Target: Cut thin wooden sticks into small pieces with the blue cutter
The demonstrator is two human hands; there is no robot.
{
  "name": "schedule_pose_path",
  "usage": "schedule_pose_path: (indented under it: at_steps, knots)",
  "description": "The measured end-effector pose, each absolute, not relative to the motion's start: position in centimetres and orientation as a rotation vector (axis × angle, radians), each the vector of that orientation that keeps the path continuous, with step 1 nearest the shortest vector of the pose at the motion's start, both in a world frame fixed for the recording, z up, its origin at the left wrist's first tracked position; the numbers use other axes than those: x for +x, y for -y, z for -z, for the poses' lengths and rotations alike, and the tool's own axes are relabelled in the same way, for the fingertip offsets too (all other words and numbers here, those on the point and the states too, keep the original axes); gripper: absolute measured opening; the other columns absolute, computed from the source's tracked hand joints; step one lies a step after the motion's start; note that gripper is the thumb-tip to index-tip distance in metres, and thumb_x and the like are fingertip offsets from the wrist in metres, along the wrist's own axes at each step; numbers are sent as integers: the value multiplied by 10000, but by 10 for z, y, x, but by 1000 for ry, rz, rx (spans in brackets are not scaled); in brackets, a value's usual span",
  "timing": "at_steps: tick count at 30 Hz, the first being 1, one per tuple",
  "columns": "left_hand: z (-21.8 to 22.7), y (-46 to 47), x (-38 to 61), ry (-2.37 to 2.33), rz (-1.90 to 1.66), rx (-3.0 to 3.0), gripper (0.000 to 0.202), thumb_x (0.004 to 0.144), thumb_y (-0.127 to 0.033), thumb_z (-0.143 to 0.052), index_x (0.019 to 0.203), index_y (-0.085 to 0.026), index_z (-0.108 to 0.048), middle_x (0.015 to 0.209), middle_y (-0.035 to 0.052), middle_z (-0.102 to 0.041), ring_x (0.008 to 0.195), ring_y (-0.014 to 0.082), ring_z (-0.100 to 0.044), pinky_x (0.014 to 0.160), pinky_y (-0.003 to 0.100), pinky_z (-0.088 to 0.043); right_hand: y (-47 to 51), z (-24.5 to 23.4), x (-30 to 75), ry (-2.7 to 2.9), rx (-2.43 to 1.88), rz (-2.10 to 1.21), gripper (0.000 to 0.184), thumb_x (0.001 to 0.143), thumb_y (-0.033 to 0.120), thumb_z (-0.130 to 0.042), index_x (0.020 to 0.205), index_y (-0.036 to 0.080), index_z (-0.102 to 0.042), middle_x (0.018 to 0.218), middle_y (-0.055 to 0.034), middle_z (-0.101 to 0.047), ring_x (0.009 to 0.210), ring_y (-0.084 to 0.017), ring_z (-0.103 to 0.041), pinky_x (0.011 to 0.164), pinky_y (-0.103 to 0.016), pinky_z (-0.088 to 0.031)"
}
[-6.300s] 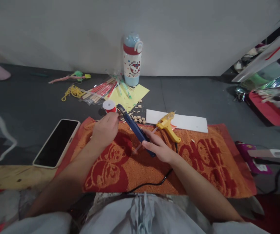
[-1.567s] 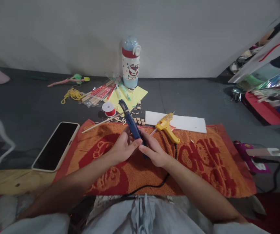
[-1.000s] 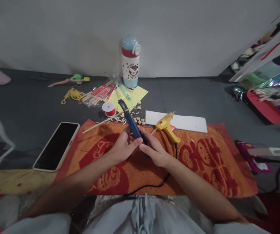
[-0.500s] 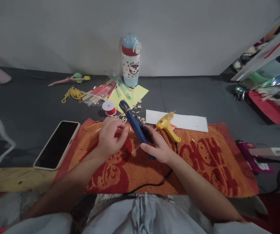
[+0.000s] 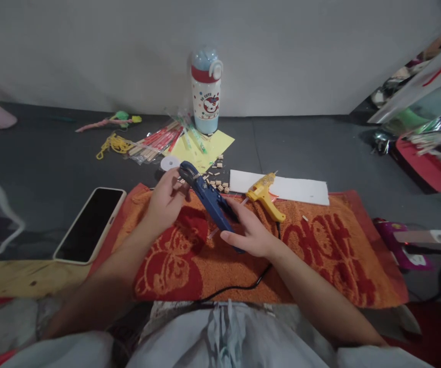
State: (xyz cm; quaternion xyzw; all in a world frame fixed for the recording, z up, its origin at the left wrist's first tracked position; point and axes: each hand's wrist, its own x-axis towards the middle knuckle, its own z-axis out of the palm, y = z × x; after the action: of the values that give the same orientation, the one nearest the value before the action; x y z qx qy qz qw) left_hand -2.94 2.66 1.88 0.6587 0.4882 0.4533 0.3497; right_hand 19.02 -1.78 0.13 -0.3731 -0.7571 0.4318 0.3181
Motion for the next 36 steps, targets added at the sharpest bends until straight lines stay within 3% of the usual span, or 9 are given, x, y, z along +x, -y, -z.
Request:
schedule_pose_path:
  at_steps: [3, 6, 11, 15, 18, 22, 25, 36]
  knots:
    - [-20, -29, -31, -1203, -1158, 1456, 363, 751, -417, -650, 1024, -185, -592, 652, -25, -525, 463, 66, -391, 426, 189, -327, 17, 2, 191, 1997, -960, -1191, 745, 819, 550, -542, 1382, 104, -344, 1334, -186, -509, 1218, -328, -498, 1015, -468, -412]
    - [-19, -33, -33, -1160, -1183, 1351, 425, 628, -414, -759, 938, -161, -614, 626, -27, -527, 503, 64, -411, 438, 167, -317, 17, 3, 191, 2007, -956, -1236, 721, 821, 551, -540, 1378, 131, -354, 1336, -166, -510, 1232, -326, -487, 1011, -462, -422]
    - [-18, -35, -33, -1088, -1194, 1242, 417, 546, -371, -813, 851, -161, -621, 652, -18, -559, 555, 75, -454, 476, 173, -328, 17, 3, 194, 1997, -923, -1287, 713, 817, 563, -539, 1369, 145, -371, 1279, -144, -551, 1186, -323, -521, 984, -463, -446]
    - [-18, -33, -35, -1084, -1180, 1212, 421, 584, -376, -785, 915, -170, -628, 752, 18, -612, 528, 60, -415, 423, 166, -257, 15, 3, 198, 1985, -908, -1343, 656, 803, 604, -525, 1316, 202, -451, 1186, -95, -606, 1115, -309, -568, 935, -446, -482]
    - [-18, -33, -36, -1072, -1160, 1202, 407, 580, -361, -782, 906, -176, -624, 718, 6, -593, 474, 43, -348, 394, 174, -200, 14, 1, 199, 1993, -888, -1357, 651, 806, 601, -521, 1321, 210, -448, 1182, -86, -611, 1107, -300, -575, 929, -432, -484]
    - [-20, -33, -33, -1088, -1131, 1196, 337, 565, -312, -790, 820, -171, -620, 543, -57, -444, 435, 37, -280, 398, 188, -181, 13, 0, 198, 2054, -928, -1210, 714, 821, 541, -547, 1387, 152, -351, 1324, -143, -527, 1194, -305, -521, 999, -441, -429]
    - [-20, -33, -30, -1128, -1110, 1179, 273, 596, -287, -772, 790, -174, -617, 514, -74, -370, 418, 27, -240, 401, 182, -169, 13, -1, 196, 2115, -1025, -1028, 762, 812, 517, -567, 1396, 100, -310, 1374, -208, -466, 1230, -333, -485, 1030, -481, -387]
    - [-27, -29, -28, -1176, -1026, 1152, 163, 639, -229, -686, 764, -163, -604, 556, -64, -447, 373, 8, -205, 363, 188, -123, 14, -3, 194, 2150, -1051, -987, 729, 832, 494, -544, 1396, 106, -293, 1369, -208, -466, 1225, -330, -487, 1026, -480, -392]
